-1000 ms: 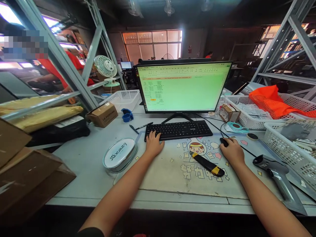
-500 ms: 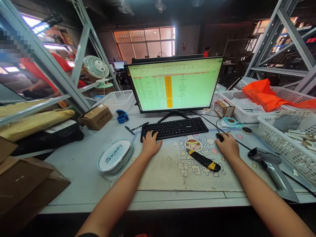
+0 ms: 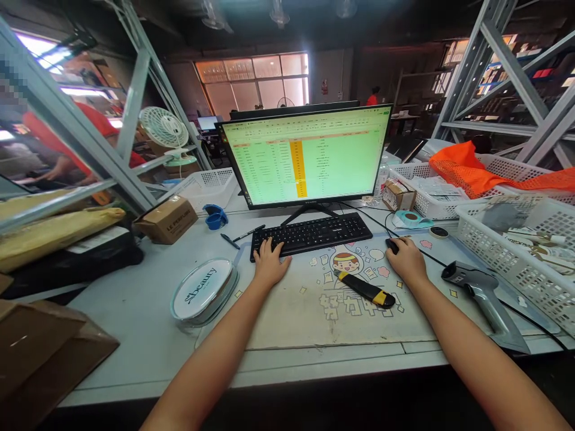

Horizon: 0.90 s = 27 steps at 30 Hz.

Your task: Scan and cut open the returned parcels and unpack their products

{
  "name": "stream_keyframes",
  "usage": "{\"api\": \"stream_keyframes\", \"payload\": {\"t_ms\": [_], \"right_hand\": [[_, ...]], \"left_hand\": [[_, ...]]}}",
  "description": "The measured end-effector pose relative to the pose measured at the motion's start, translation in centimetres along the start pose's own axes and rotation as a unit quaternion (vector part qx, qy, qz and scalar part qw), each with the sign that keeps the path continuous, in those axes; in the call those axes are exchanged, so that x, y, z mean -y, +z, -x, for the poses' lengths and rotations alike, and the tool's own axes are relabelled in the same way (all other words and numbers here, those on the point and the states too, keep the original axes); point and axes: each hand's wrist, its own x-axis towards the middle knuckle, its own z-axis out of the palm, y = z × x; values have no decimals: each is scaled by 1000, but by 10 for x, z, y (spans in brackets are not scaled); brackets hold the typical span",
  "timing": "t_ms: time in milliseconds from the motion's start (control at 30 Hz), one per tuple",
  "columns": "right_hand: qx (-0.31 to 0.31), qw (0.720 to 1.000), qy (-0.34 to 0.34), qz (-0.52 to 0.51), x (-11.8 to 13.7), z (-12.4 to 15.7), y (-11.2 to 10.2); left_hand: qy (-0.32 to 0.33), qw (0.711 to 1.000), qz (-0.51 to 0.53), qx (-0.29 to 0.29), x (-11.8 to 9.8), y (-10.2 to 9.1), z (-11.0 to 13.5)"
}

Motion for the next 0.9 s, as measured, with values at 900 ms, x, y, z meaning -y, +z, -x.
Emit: {"api": "stream_keyframes", "payload": {"t_ms": [900], "right_hand": [[-84,994,24,-64,22,0,-29]], "left_hand": [[-211,976,4,43,141,-115,107]]}}
